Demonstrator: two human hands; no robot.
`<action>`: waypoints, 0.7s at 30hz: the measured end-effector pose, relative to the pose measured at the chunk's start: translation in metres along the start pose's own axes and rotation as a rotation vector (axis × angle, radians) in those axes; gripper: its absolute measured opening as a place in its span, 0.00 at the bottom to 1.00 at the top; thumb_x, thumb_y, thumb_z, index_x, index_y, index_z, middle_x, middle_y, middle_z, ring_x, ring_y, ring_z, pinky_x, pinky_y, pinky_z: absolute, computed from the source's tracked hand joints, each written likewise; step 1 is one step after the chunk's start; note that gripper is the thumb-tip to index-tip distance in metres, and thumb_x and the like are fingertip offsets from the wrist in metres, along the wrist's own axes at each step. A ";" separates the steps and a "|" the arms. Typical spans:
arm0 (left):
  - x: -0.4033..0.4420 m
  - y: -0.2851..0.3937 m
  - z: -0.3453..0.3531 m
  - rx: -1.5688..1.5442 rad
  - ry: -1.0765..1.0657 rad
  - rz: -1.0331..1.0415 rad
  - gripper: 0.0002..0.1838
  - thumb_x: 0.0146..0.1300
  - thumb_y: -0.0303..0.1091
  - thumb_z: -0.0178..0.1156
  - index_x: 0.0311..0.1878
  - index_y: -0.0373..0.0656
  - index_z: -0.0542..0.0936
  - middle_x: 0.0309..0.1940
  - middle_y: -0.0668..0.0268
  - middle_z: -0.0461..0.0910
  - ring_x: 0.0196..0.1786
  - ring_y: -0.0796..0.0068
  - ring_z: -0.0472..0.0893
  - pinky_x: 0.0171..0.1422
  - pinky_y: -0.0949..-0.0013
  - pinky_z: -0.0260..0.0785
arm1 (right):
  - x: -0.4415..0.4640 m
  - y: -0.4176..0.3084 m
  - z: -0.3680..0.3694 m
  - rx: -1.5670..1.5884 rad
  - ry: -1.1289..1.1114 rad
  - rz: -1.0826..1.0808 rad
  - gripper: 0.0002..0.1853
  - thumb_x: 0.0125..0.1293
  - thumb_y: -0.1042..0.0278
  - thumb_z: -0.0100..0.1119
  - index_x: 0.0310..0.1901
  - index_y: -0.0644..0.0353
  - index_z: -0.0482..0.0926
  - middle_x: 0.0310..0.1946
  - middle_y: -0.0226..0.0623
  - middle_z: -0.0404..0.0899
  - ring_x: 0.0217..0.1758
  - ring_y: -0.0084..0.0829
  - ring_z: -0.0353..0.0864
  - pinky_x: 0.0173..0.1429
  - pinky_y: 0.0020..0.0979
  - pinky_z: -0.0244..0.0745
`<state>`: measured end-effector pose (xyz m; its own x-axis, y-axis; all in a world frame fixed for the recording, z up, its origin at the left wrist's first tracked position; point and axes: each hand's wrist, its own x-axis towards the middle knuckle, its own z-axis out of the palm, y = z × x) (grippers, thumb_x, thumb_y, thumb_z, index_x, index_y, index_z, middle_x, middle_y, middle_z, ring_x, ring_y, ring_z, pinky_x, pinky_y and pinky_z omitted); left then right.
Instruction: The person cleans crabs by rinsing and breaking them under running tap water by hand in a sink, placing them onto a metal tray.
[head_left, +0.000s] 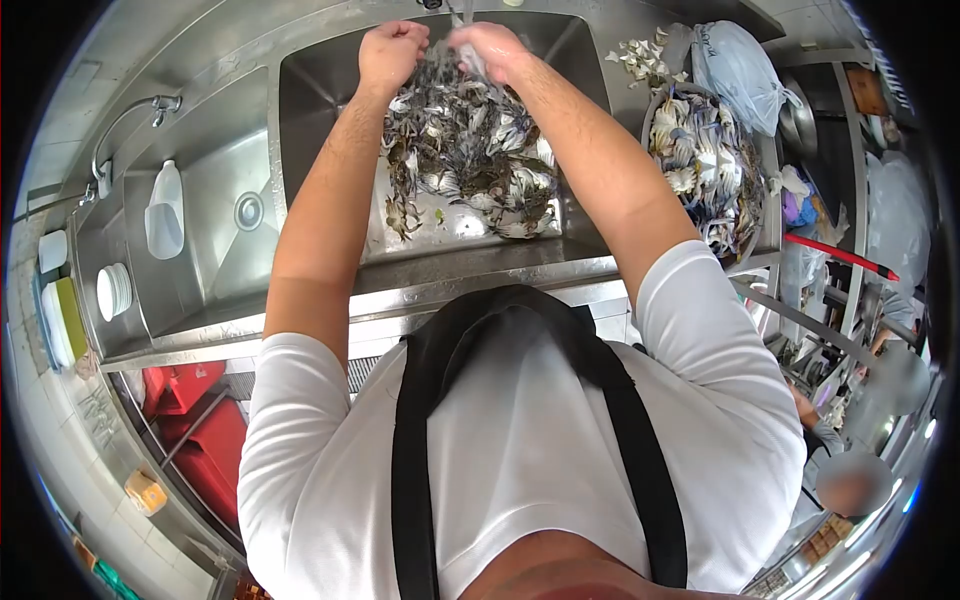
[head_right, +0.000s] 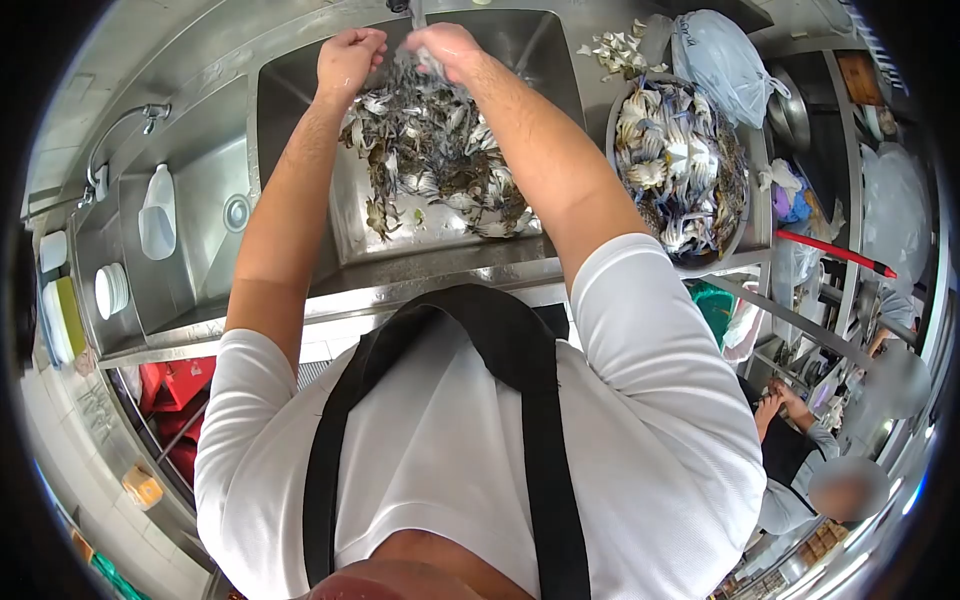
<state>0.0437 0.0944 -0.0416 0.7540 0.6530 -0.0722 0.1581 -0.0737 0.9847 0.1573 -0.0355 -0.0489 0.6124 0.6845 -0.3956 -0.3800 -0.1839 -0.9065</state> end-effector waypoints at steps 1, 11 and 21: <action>0.000 -0.003 0.001 0.008 -0.011 -0.020 0.10 0.64 0.33 0.62 0.39 0.35 0.85 0.29 0.66 0.85 0.28 0.81 0.80 0.35 0.77 0.74 | -0.001 -0.001 -0.001 0.121 -0.039 0.048 0.14 0.53 0.69 0.71 0.35 0.66 0.77 0.30 0.35 0.75 0.27 0.25 0.74 0.26 0.29 0.71; -0.015 -0.002 0.032 -0.001 -0.179 -0.065 0.10 0.64 0.35 0.64 0.43 0.38 0.84 0.30 0.69 0.83 0.28 0.82 0.77 0.34 0.78 0.70 | -0.001 -0.003 -0.015 0.366 -0.139 0.076 0.13 0.67 0.59 0.57 0.40 0.62 0.78 0.33 0.40 0.80 0.30 0.33 0.79 0.33 0.37 0.78; 0.000 -0.010 0.037 -0.342 -0.157 -0.234 0.08 0.63 0.28 0.61 0.42 0.35 0.83 0.32 0.66 0.83 0.32 0.78 0.79 0.38 0.75 0.73 | -0.019 -0.007 -0.025 0.316 -0.123 -0.065 0.20 0.62 0.71 0.64 0.54 0.68 0.75 0.44 0.44 0.81 0.47 0.35 0.83 0.47 0.37 0.81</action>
<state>0.0651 0.0672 -0.0572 0.8147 0.4983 -0.2965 0.1357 0.3333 0.9330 0.1652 -0.0648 -0.0382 0.5617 0.7710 -0.2999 -0.5502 0.0774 -0.8315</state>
